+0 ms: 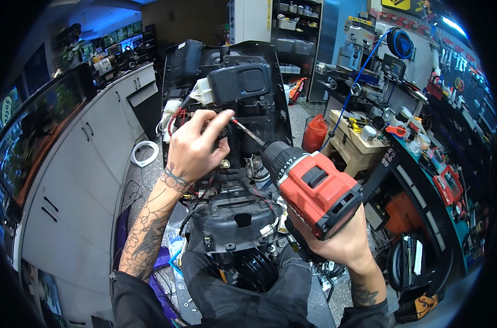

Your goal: The person assembles and secures a black plastic housing onto a motorcycle's internal electronics. They connect wiring harnesses, align the housing, and use a cordless drill to fasten screws. The person also wipes the motorcycle seat with a cloth and retrieves small parts from a tool cart.

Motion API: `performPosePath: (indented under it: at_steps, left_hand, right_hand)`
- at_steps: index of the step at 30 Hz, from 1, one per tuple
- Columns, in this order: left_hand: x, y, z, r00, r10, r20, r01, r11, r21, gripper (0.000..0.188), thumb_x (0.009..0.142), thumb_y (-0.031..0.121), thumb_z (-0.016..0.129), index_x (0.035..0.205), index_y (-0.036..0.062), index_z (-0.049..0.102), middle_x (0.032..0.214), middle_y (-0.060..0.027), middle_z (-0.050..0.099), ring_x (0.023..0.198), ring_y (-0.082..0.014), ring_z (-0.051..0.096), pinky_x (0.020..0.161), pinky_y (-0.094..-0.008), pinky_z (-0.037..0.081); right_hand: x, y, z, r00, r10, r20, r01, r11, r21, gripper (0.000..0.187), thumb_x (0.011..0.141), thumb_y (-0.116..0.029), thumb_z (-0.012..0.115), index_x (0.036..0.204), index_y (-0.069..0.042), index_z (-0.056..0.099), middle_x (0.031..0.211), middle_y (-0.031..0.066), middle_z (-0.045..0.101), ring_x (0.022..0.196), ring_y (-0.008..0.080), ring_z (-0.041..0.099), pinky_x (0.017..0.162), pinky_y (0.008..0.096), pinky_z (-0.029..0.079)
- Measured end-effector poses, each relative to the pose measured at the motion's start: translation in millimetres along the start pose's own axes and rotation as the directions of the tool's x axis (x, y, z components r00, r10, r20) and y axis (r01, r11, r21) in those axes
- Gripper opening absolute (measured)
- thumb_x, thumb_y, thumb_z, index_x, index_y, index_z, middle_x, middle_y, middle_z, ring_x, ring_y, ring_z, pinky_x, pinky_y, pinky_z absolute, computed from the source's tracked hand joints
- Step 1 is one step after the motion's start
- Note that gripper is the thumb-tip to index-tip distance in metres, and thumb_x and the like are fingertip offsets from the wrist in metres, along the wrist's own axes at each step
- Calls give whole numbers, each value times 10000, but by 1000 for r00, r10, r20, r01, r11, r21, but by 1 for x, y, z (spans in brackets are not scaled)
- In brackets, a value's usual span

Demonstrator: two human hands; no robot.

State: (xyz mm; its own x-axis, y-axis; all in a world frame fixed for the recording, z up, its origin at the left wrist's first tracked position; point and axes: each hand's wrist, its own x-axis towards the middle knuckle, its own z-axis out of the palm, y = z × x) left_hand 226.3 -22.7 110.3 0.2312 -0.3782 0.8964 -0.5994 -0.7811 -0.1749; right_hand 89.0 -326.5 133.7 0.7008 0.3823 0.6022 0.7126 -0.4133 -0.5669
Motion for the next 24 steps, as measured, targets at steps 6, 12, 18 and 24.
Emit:
performPosePath:
  at_steps: [6, 12, 18, 24]
  left_hand:
    - [1, 4, -1, 999, 38, 7, -38, 999, -3, 428, 786, 75, 809, 1211, 69, 764, 1085, -99, 648, 823, -249, 712, 709, -369, 607]
    - [-1, 12, 4, 998, 18, -64, -11, 993, 114, 300, 819, 149, 852, 1092, 79, 753, 1040, -74, 670, 832, -256, 697, 712, -375, 571]
    - [-5, 20, 7, 998, 6, -68, 8, 976, 216, 263, 762, 130, 845, 1007, 85, 758, 1030, -52, 694, 851, -250, 663, 772, -393, 499]
    - [-10, 27, 5, 997, 2, -78, 21, 954, 298, 240, 811, 112, 830, 1011, 79, 702, 1051, -57, 692, 900, -239, 672, 832, -408, 483]
  right_hand:
    - [-5, -2, 5, 998, -44, -36, 45, 999, 27, 436, 773, -60, 906, 1179, -1, 761, 1127, 135, 791, 1013, 280, 780, 945, 375, 582]
    - [-9, -11, 7, 988, -146, -54, 144, 989, -27, 567, 670, -50, 887, 1209, 22, 728, 1123, 184, 763, 919, 355, 800, 831, 366, 615]
    - [-38, -14, -6, 995, -99, -22, 101, 990, 100, 761, 692, -148, 963, 1343, 90, 647, 1129, 190, 775, 962, 324, 819, 853, 348, 621]
    - [-167, 28, -13, 996, 88, -23, -88, 856, -510, 504, 852, -148, 858, 1310, -11, 701, 1120, 89, 777, 972, 232, 780, 856, 307, 581]
